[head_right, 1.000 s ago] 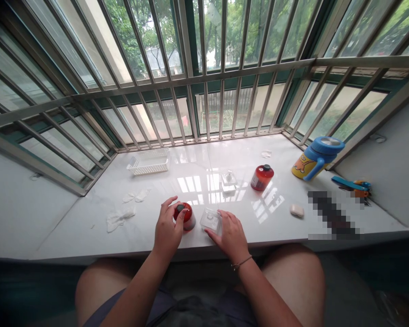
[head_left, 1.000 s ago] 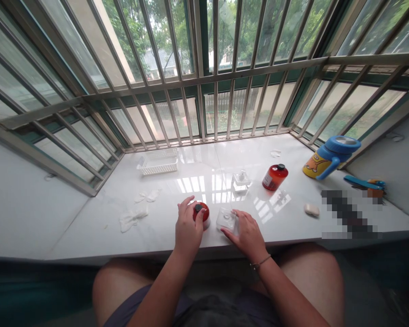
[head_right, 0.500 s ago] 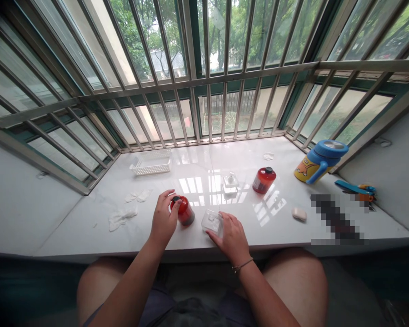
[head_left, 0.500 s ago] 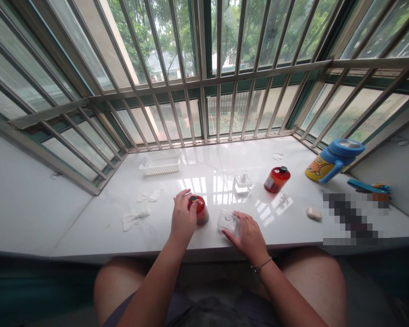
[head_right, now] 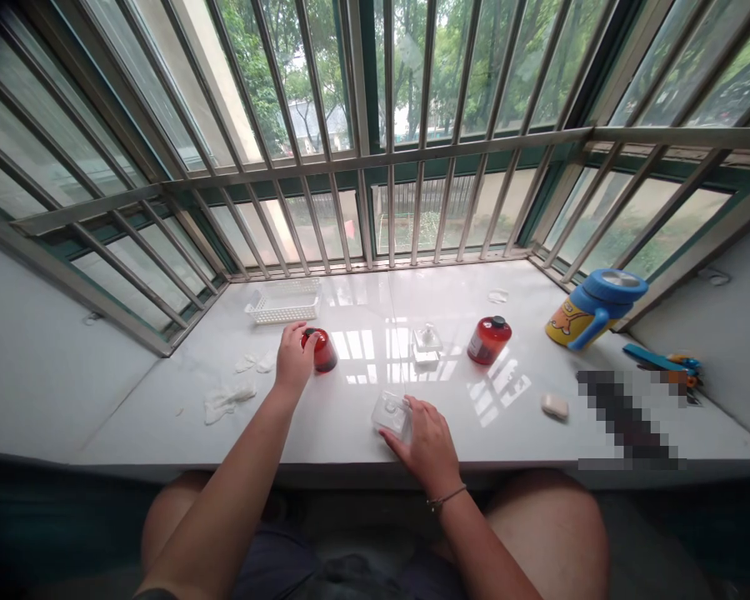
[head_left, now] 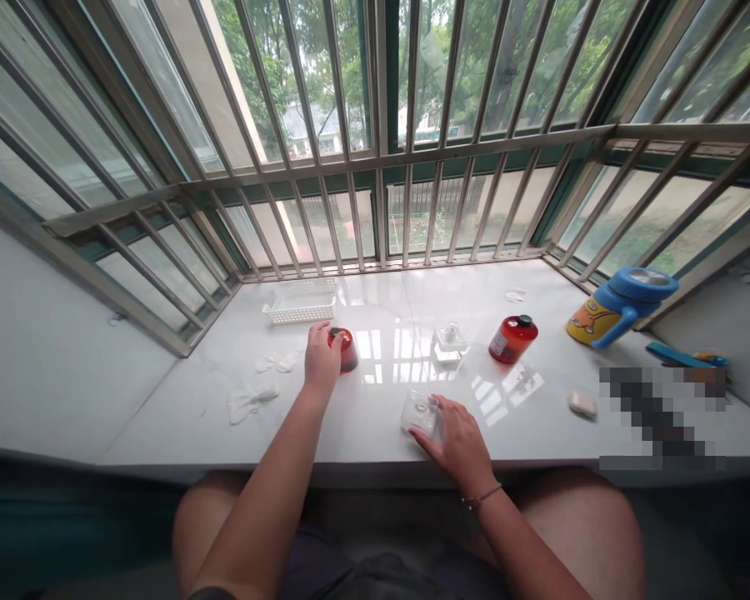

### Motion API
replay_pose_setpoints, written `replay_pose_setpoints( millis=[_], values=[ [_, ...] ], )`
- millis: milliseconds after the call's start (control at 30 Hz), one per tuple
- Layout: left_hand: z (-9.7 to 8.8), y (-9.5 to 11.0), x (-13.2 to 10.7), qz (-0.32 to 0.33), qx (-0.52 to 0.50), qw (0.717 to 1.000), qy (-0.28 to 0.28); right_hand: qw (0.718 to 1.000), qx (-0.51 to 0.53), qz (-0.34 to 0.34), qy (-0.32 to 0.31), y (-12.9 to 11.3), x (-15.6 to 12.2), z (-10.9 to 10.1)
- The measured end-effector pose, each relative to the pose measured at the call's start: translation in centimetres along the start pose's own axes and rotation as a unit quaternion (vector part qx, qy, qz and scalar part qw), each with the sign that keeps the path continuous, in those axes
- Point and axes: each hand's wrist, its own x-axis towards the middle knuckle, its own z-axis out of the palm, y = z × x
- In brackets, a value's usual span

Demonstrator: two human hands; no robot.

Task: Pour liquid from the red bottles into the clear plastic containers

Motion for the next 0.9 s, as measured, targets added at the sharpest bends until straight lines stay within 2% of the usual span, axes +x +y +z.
replay_pose_setpoints(
  millis=[133,267,367,433,500,633,900],
  values=[
    [-1.5,-1.7,-0.6,-0.003,0.018,0.999,-0.029,1.000,-0.001,0.001,0.001,0.0,0.0,-0.1],
    [-5.2,-5.7,-2.9,-0.004,0.159,0.987,-0.025,1.000,-0.004,-0.001,-0.001,-0.1,0.0,-0.2],
    [-8.5,-9.8,-4.9,-0.048,0.300,0.952,-0.047,1.000,-0.005,0.001,-0.006,-0.1,0.0,-0.2],
    [-10.4,-12.1,-6.0,-0.096,0.383,0.914,-0.093,1.000,-0.004,0.005,-0.008,-0.1,0.0,-0.2],
    [-11.7,-13.6,-6.8,-0.112,0.405,0.899,-0.126,1.000,-0.004,0.006,-0.009,0.0,0.0,-0.1],
    [-12.9,-14.5,-7.0,-0.102,0.401,0.897,-0.152,1.000,-0.005,0.002,-0.009,0.1,-0.1,0.0],
    [-12.5,-13.5,-5.7,-0.080,0.401,0.898,-0.165,1.000,-0.005,-0.001,-0.004,-0.1,0.0,-0.2]
  ],
)
